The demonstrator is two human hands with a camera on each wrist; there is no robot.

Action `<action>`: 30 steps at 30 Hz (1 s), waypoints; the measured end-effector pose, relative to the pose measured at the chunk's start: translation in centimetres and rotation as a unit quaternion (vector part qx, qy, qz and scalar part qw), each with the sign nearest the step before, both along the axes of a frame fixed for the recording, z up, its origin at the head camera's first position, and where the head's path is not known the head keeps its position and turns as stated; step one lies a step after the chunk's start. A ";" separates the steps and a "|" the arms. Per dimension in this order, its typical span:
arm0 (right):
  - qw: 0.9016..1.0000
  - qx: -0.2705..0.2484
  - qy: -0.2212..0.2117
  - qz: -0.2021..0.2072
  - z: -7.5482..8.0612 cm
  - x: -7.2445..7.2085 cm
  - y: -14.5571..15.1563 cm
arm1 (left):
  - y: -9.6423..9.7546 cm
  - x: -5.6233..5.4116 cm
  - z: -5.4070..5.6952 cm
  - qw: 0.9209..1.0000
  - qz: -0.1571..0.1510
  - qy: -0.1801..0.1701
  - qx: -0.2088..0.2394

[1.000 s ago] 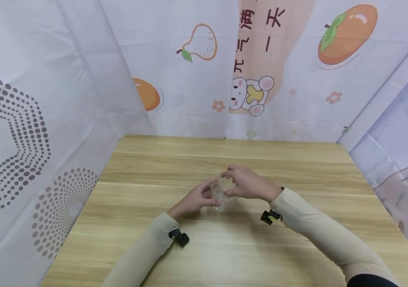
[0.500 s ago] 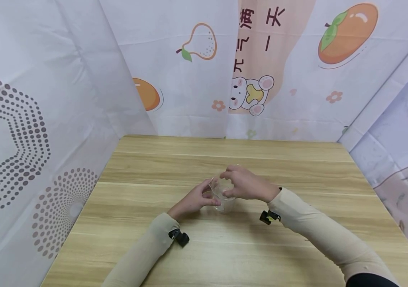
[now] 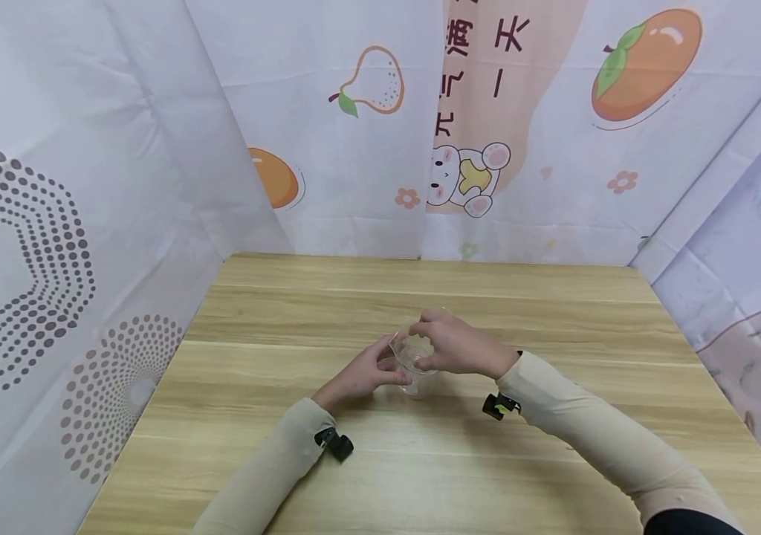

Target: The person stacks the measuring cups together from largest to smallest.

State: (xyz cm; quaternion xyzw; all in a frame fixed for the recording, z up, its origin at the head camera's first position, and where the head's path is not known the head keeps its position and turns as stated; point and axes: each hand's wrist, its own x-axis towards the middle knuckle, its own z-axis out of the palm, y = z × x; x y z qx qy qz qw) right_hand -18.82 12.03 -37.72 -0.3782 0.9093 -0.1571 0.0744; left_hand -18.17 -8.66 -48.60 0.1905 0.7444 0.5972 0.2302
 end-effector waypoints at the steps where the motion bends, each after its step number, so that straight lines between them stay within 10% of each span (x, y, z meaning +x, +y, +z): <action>1: 1.000 0.002 0.001 0.001 0.0 0.0 0.0 | 0.0 0.0 -0.1 1.000 0.000 -0.001 0.001; 30: 0.999 0.031 -0.009 -0.001 -0.5 0.0 -0.9 | -0.1 0.0 -0.2 1.000 -0.009 0.001 0.006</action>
